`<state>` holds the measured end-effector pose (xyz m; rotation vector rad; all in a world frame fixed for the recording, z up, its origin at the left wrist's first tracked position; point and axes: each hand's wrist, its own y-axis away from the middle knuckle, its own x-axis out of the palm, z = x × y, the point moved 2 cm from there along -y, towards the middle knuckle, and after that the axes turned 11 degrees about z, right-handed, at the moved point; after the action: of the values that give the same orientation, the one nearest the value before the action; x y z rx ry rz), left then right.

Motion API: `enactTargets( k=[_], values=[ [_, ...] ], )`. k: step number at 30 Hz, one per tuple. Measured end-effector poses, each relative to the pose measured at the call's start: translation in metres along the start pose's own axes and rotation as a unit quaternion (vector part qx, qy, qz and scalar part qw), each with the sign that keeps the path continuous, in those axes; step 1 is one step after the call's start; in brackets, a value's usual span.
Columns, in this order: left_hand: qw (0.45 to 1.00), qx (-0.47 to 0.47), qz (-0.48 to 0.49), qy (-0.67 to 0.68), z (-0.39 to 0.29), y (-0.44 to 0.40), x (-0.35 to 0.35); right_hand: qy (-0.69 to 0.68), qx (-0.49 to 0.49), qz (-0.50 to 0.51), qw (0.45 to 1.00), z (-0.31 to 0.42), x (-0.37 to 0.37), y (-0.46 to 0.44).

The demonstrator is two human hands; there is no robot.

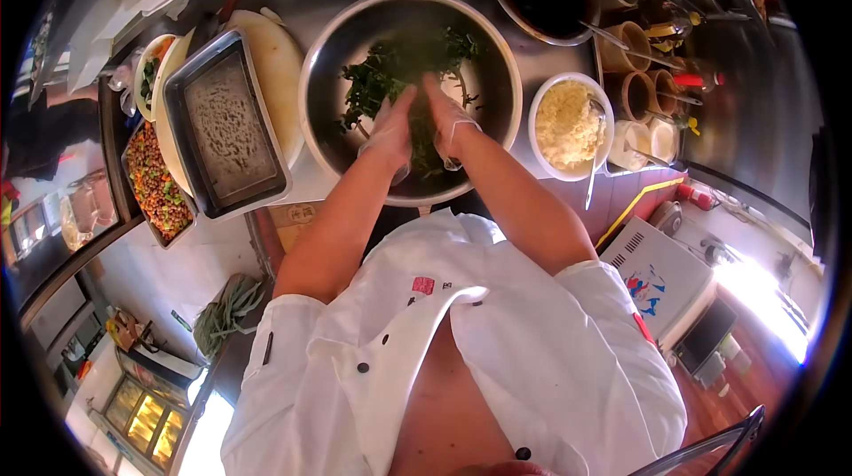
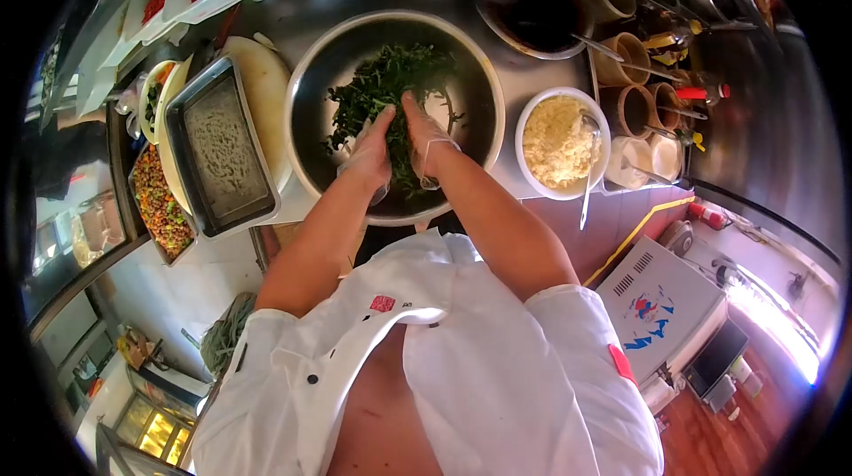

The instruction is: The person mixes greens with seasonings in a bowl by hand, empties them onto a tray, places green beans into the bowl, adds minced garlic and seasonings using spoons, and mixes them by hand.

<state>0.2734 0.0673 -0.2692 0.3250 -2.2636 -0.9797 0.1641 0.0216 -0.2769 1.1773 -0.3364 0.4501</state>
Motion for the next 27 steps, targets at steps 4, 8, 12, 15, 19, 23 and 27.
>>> enactTargets(
  k=[4,8,12,15,19,23,27],
  values=[
    [0.947,0.063,-0.112,-0.295,-0.05,0.032,0.045,0.182,-0.121,-0.083,0.972,0.019,0.012,0.011],
    [0.827,0.036,-0.081,-0.555,-0.079,0.016,0.033,0.432,-0.125,-0.165,0.878,0.052,0.006,-0.003],
    [0.865,-0.028,-0.107,-0.489,-0.096,-0.005,-0.006,0.499,-0.054,-0.156,0.851,0.079,0.004,0.005],
    [0.922,-0.009,-0.104,-0.372,-0.104,0.03,-0.01,0.428,-0.058,-0.151,0.889,0.097,-0.006,0.036],
    [0.992,-0.024,-0.05,-0.113,-0.07,0.031,-0.028,0.162,-0.045,-0.124,0.978,0.055,-0.037,0.015],
    [0.995,-0.032,0.037,-0.084,-0.02,-0.028,-0.018,0.071,-0.043,-0.023,0.996,0.011,-0.049,-0.041],
    [0.989,-0.031,0.069,-0.126,-0.068,0.027,0.001,0.158,-0.091,0.035,0.983,0.011,-0.063,-0.016]
  ],
)
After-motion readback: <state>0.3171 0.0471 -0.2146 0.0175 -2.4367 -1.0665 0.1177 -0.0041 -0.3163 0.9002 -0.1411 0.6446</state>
